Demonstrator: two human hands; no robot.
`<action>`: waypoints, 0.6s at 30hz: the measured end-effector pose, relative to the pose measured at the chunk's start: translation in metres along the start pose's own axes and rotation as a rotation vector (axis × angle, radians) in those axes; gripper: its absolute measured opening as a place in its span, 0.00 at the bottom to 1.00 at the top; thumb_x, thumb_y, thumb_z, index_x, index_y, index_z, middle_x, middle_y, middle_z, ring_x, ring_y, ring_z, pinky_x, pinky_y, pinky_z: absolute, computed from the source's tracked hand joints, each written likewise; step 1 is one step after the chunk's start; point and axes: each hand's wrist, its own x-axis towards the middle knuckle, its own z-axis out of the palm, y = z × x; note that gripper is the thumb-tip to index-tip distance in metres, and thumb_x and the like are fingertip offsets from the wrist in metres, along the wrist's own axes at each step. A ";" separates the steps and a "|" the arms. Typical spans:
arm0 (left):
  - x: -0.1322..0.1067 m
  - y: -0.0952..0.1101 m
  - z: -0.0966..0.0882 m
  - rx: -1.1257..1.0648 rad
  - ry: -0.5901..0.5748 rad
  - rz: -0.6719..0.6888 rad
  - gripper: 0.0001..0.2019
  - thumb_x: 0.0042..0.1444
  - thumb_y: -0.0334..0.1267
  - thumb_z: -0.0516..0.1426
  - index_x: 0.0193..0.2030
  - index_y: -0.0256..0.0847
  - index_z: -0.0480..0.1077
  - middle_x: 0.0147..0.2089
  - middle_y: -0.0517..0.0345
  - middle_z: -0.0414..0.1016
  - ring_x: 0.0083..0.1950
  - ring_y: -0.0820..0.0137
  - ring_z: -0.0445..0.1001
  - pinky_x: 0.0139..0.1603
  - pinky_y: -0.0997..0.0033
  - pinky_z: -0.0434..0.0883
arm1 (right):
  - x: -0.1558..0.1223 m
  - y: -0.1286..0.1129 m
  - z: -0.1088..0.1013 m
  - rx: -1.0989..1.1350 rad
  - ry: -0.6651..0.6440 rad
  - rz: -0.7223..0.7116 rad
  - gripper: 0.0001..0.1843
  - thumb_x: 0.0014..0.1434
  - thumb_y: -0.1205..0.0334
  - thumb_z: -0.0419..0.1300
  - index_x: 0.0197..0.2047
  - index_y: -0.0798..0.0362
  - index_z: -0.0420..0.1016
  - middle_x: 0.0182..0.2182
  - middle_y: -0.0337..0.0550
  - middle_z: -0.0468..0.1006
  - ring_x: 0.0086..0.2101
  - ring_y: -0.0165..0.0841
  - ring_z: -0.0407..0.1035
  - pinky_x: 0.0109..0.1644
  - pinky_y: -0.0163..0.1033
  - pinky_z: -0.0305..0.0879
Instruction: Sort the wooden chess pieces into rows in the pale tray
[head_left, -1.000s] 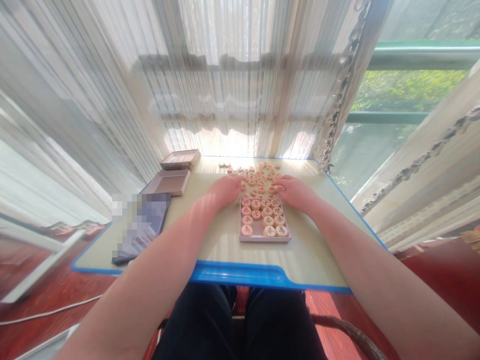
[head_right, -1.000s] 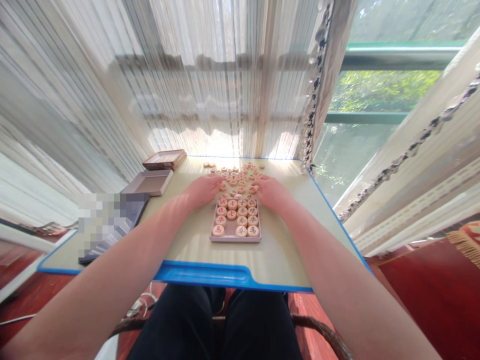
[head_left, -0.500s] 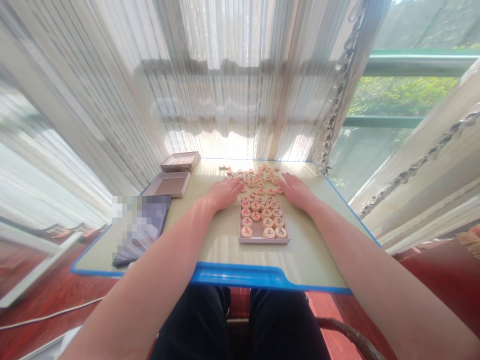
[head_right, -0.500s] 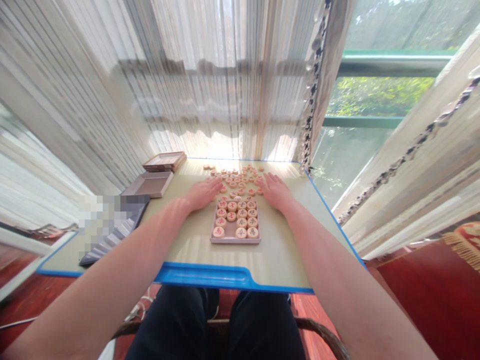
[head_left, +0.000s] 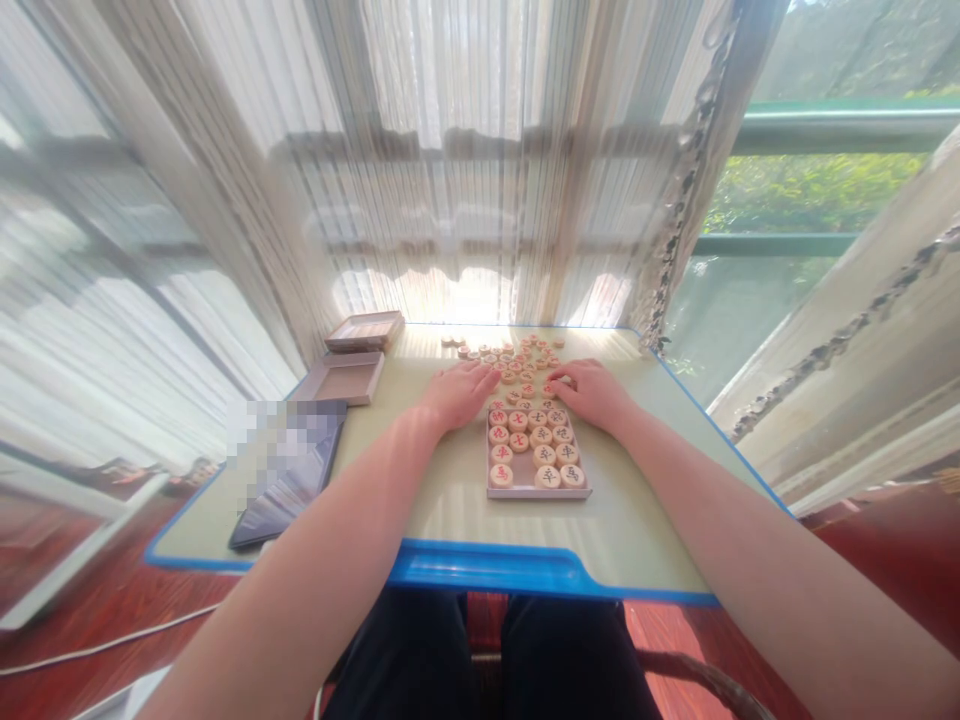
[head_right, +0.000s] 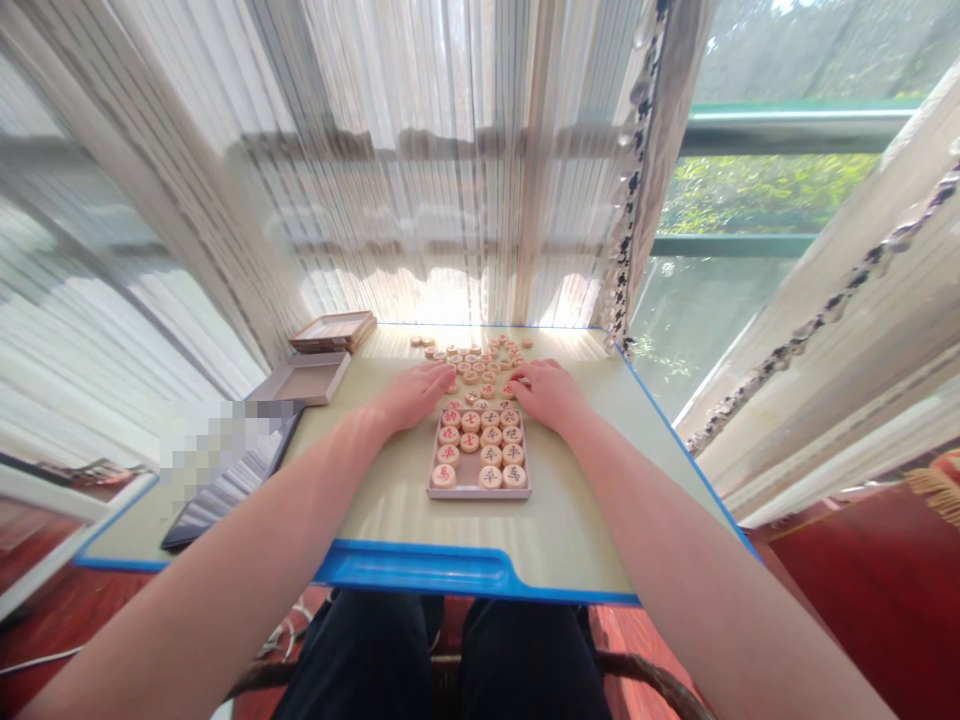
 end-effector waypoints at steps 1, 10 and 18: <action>0.000 0.001 -0.001 -0.006 0.020 0.016 0.27 0.63 0.52 0.34 0.49 0.44 0.68 0.54 0.52 0.69 0.56 0.64 0.65 0.57 0.61 0.61 | 0.000 -0.002 0.000 -0.011 0.005 0.016 0.14 0.56 0.56 0.54 0.37 0.52 0.77 0.38 0.45 0.77 0.45 0.38 0.64 0.52 0.43 0.59; 0.000 0.010 -0.006 -0.006 0.193 0.140 0.25 0.64 0.47 0.37 0.37 0.41 0.72 0.45 0.53 0.71 0.49 0.68 0.67 0.53 0.68 0.63 | 0.008 0.002 0.010 0.001 0.027 0.134 0.14 0.56 0.59 0.51 0.38 0.51 0.77 0.36 0.43 0.78 0.41 0.37 0.66 0.49 0.42 0.60; -0.002 0.019 -0.009 0.010 0.169 0.173 0.25 0.63 0.49 0.38 0.35 0.41 0.72 0.42 0.53 0.71 0.48 0.67 0.68 0.53 0.68 0.64 | 0.010 0.004 0.009 0.102 0.042 0.267 0.13 0.50 0.53 0.57 0.34 0.51 0.76 0.33 0.42 0.79 0.37 0.35 0.69 0.42 0.40 0.64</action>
